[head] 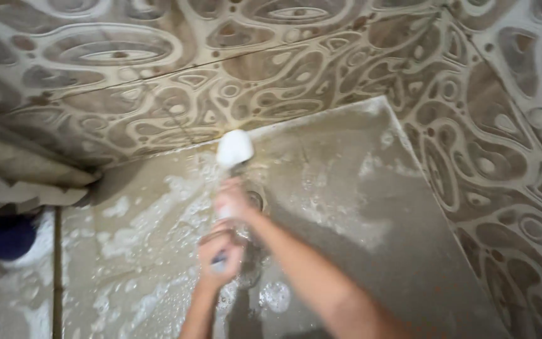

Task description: Scrubbing the floor tiles in a bathroom using a long-handled brush and soapy water.

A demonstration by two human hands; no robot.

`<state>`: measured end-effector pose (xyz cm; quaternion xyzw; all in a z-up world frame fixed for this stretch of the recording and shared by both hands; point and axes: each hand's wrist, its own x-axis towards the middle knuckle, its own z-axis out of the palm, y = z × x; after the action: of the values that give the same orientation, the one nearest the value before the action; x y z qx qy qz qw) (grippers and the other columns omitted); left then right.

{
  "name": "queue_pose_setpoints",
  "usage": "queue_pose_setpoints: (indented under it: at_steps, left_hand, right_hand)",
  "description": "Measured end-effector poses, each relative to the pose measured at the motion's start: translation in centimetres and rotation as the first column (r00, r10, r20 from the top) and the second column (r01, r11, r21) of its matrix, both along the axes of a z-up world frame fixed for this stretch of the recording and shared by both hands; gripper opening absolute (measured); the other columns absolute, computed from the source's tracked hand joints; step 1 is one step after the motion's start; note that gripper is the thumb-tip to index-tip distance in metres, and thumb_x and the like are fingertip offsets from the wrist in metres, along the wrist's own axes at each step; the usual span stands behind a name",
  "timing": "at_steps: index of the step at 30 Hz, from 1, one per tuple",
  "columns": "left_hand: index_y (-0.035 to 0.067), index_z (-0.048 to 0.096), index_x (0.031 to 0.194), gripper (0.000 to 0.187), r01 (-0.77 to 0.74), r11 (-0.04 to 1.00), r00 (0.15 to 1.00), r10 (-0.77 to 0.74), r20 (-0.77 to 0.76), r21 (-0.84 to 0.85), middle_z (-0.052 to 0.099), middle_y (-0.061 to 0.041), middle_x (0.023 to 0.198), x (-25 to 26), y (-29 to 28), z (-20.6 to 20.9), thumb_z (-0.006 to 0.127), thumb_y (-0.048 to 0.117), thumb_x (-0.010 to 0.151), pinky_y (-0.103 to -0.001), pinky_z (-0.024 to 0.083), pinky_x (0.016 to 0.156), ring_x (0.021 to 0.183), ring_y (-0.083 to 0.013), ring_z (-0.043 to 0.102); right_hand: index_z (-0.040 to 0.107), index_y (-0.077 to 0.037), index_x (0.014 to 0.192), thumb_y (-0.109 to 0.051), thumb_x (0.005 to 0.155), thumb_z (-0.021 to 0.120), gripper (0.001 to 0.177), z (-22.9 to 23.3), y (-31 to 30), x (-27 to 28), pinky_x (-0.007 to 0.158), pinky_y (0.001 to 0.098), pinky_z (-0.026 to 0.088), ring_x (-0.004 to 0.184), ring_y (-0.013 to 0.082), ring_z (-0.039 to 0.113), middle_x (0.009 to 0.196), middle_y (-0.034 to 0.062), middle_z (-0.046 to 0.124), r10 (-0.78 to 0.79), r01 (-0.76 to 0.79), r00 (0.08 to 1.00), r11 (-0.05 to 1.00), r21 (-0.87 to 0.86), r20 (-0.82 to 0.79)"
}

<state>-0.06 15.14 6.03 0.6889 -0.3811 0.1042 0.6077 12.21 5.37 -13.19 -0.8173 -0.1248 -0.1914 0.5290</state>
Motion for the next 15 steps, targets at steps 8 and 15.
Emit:
queue_pose_setpoints:
  at_steps: [8, 15]
  left_hand:
    - [0.004, 0.064, 0.084, 0.011, -0.380, 0.907, 0.908, 0.328, -0.262, -0.180, 0.057, -0.006, 0.070, 0.1, -4.6, -15.9, 0.071, 0.003, 0.076, -0.031, 0.047, 0.069, 0.067, -0.0169, 0.059]
    - [0.004, 0.067, 0.080, 0.005, 0.250, 0.956, 0.719, -0.288, -0.632, -0.152, 0.066, -0.012, 0.077, -2.5, -23.2, -6.5, 0.066, 0.007, 0.077, -0.037, 0.051, 0.080, 0.083, -0.0295, 0.066]
  right_hand:
    - [0.078, -0.022, 0.078, -0.048, 0.068, 0.079, 0.028, -9.4, -7.4, 4.0, 0.089, 0.0279, 0.048, 0.085, 0.0215, 0.065, 0.081, -0.0006, 0.071, 0.372, -0.376, 0.910, 0.926, -0.011, 0.183]
    - [0.057, -0.002, 0.102, -0.058, 0.041, 0.067, 0.083, 8.2, -28.0, -13.6, 0.098, 0.0559, 0.037, 0.103, 0.0370, 0.050, 0.106, 0.0157, 0.052, 0.085, 0.056, 0.893, 0.953, -0.296, 0.443]
